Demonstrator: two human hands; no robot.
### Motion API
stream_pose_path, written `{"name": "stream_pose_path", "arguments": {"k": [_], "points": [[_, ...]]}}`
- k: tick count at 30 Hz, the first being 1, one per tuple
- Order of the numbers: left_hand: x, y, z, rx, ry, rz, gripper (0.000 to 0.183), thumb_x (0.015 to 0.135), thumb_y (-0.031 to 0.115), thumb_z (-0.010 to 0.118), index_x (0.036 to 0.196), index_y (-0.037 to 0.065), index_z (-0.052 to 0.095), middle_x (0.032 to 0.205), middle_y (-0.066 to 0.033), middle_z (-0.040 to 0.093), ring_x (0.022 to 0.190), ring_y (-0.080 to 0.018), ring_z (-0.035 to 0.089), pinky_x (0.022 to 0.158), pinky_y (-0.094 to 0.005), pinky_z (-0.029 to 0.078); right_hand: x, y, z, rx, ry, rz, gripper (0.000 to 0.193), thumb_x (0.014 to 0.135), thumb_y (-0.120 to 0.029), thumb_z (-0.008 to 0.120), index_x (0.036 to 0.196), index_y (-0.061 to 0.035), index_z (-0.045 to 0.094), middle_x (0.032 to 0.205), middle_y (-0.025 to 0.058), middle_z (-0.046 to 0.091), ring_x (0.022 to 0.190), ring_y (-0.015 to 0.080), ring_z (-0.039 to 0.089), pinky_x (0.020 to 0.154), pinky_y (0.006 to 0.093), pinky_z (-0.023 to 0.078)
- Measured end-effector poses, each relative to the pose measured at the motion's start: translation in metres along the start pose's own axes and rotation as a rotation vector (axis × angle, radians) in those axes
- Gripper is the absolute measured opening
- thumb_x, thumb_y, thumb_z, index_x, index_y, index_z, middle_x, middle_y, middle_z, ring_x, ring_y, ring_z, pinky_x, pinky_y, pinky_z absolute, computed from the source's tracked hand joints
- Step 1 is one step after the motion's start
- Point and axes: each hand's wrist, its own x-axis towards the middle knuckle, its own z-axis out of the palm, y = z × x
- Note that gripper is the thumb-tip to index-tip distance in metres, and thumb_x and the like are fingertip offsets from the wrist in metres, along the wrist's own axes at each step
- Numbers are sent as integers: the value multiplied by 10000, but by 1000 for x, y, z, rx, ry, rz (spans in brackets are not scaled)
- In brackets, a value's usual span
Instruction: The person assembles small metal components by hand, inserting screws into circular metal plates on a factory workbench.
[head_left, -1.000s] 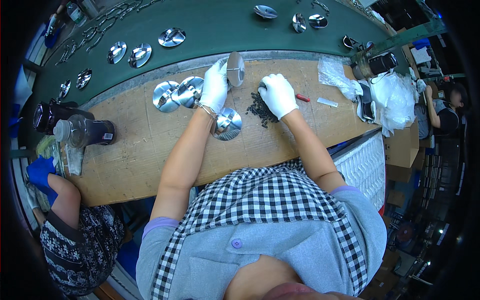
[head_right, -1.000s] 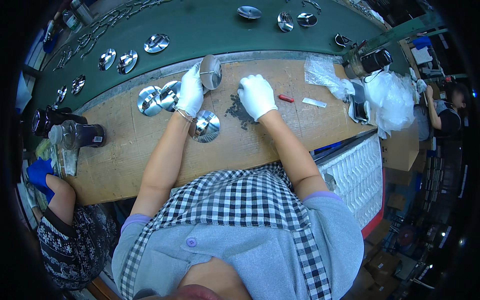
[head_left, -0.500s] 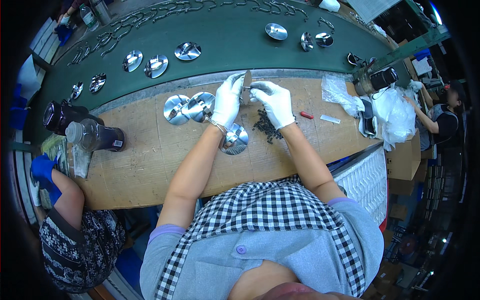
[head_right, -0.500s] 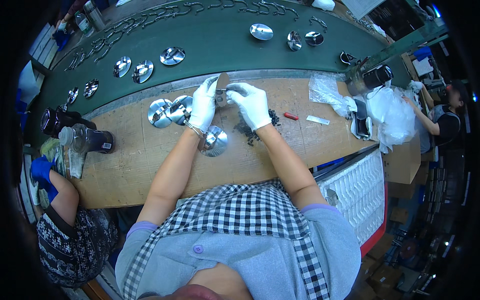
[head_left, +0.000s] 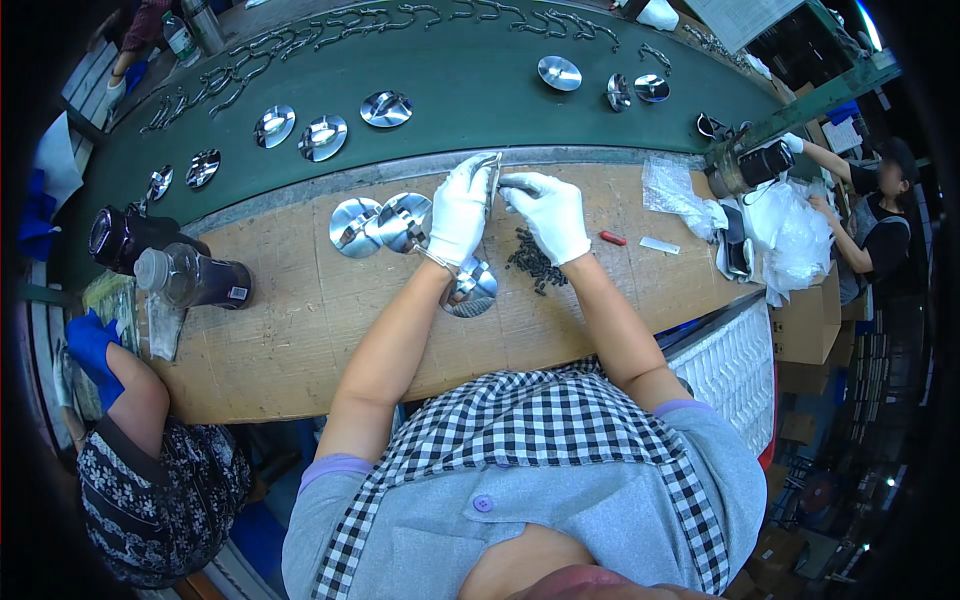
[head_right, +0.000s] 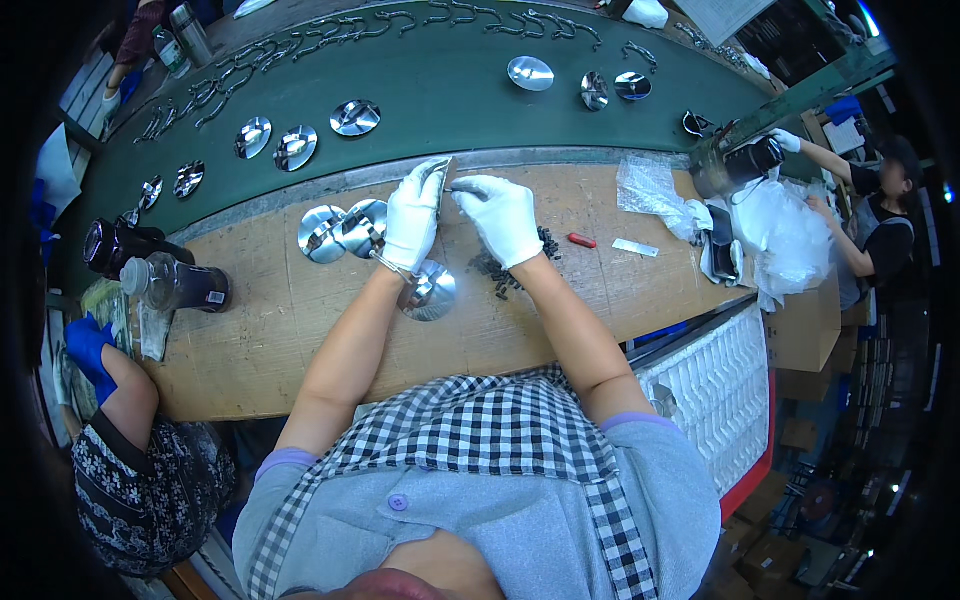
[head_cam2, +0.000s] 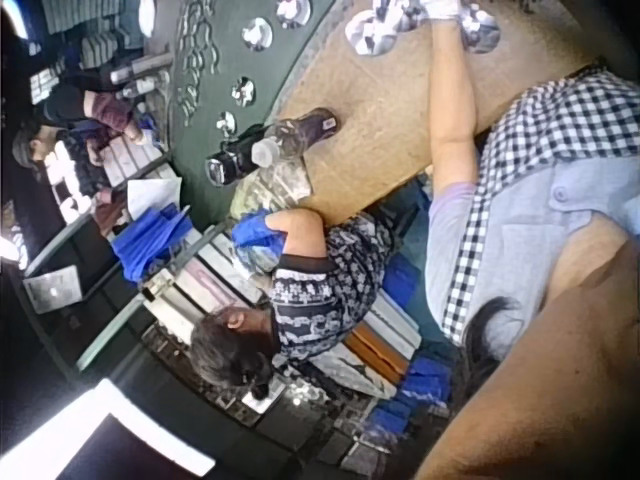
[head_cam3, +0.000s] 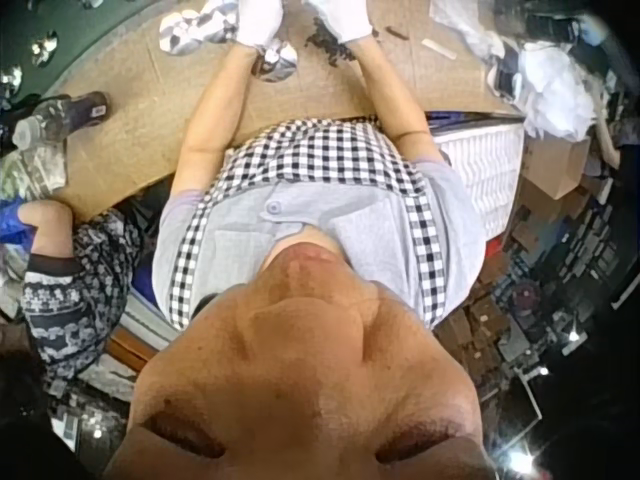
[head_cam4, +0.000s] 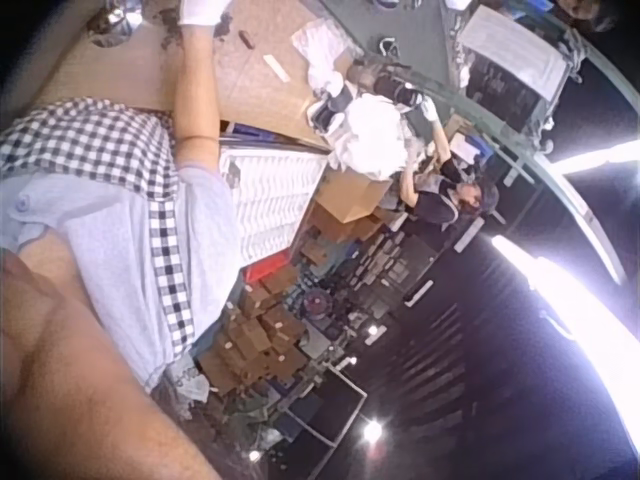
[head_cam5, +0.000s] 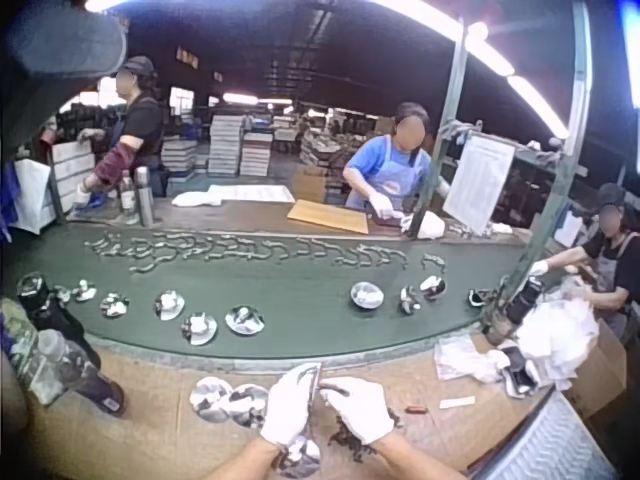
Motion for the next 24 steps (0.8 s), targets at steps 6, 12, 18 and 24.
{"name": "stream_pose_path", "arguments": {"k": [6,12,18,24], "points": [[-1,2,1,-65,-43,-65,274,967,173,447,1144,29,601,1095,-154,643,1006,-278,626,858,-344,481,0,1,-5,-187,-17,-128,210,836,-136,669,1003,-13,703,904,85,702,791,126,651,701,257,521],[3,7,2,-482,-82,-386,297,978,175,446,1179,-2,575,1057,-95,654,946,-145,610,838,-293,480,15,22,-9,379,-23,277,245,898,-189,614,1040,5,659,812,68,646,569,83,546,493,224,432],[8,1,-3,-365,-104,-570,345,944,211,532,1217,2,552,1001,-68,647,719,-100,581,620,-253,475,61,42,-20,589,-31,353,194,873,-179,615,903,12,626,800,86,599,632,136,571,538,256,448],[6,-2,-3,-375,-22,-508,360,941,249,552,1210,10,546,979,-41,642,676,-78,556,595,-227,443,130,43,19,1037,156,360,242,896,-125,581,1073,41,580,1117,180,589,873,242,633,748,325,539]]}}
